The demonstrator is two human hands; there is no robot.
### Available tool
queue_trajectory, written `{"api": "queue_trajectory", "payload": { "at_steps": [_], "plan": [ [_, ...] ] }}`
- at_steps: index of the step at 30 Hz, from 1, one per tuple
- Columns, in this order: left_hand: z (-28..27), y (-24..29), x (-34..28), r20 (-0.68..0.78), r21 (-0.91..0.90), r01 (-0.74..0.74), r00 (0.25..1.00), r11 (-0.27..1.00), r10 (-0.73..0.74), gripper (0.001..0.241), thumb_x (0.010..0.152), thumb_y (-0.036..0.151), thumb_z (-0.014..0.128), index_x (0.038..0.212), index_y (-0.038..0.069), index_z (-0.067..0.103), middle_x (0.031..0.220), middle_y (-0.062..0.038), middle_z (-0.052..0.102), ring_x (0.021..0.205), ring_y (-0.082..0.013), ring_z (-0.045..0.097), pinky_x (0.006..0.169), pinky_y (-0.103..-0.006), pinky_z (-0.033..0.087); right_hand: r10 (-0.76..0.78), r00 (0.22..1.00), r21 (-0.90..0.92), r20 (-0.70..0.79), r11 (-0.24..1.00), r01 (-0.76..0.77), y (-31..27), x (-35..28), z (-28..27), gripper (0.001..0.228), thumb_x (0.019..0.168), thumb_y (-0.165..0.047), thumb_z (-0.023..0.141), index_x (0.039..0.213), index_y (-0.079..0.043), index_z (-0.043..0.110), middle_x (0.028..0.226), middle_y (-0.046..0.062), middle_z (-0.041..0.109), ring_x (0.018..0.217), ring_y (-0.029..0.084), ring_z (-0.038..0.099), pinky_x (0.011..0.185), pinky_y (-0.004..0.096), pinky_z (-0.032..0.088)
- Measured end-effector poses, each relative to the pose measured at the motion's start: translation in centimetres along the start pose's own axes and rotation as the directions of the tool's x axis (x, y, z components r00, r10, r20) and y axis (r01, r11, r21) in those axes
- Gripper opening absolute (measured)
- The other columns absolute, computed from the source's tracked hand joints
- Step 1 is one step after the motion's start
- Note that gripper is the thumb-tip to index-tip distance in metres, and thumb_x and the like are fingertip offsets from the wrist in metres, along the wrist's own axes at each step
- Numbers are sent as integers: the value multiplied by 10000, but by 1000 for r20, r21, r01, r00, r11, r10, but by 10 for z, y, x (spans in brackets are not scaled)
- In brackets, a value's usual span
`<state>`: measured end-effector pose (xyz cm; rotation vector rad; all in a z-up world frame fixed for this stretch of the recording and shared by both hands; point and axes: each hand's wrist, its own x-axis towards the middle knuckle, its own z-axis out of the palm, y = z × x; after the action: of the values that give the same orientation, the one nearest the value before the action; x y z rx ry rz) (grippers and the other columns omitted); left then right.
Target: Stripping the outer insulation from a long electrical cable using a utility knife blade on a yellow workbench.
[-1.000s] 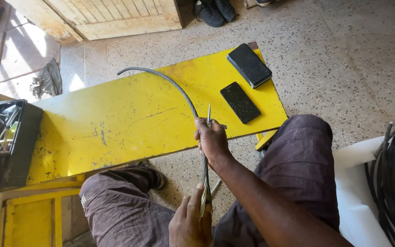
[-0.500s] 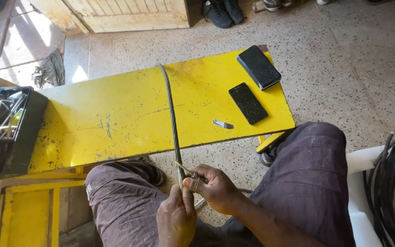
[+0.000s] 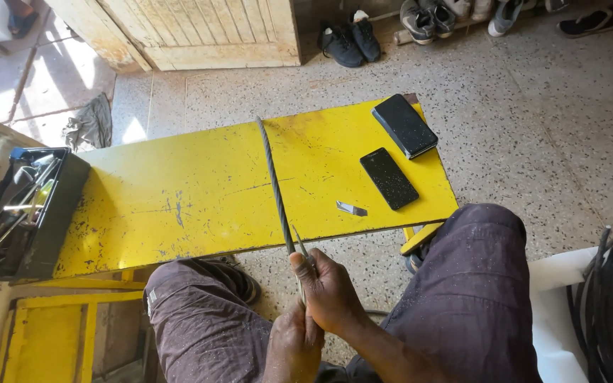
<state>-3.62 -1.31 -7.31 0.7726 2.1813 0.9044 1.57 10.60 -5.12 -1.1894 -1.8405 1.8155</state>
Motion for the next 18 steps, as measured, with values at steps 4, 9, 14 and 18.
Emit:
{"api": "queue_trajectory", "payload": {
  "at_steps": [4,9,14,18],
  "plan": [
    [-4,-3,0,79,-6,-129,989,992,129,302,1054,389,537,910,159,670,620,-91,623,534,-311,573,574,-484,380,-175,974,126,145,980,157,12,11,-11,503,1054,-601,476,799,-171,526,711,-1,445,662,153,433,639,374,405],
    [-7,4,-9,193,-445,116,981,888,-31,355,1094,339,570,801,138,564,544,-23,486,449,-158,433,453,-361,335,-485,868,-32,103,871,490,33,36,-20,522,1063,-597,483,755,-176,476,626,-31,431,558,117,381,513,346,323],
    [-6,1,-14,98,-793,87,995,603,-15,409,1084,244,587,737,95,429,472,-70,373,324,-179,348,307,-361,367,-659,750,-303,54,705,642,41,60,-28,593,1038,-673,447,776,-144,499,569,-16,444,492,126,416,452,359,310],
    [-16,-16,-14,104,-800,113,993,590,-48,426,1110,247,609,747,106,438,471,-30,308,323,-146,279,300,-363,206,-710,696,-374,110,619,690,52,70,-22,585,1042,-665,454,809,-132,512,576,-7,447,473,122,409,422,360,297]
  ]
}}
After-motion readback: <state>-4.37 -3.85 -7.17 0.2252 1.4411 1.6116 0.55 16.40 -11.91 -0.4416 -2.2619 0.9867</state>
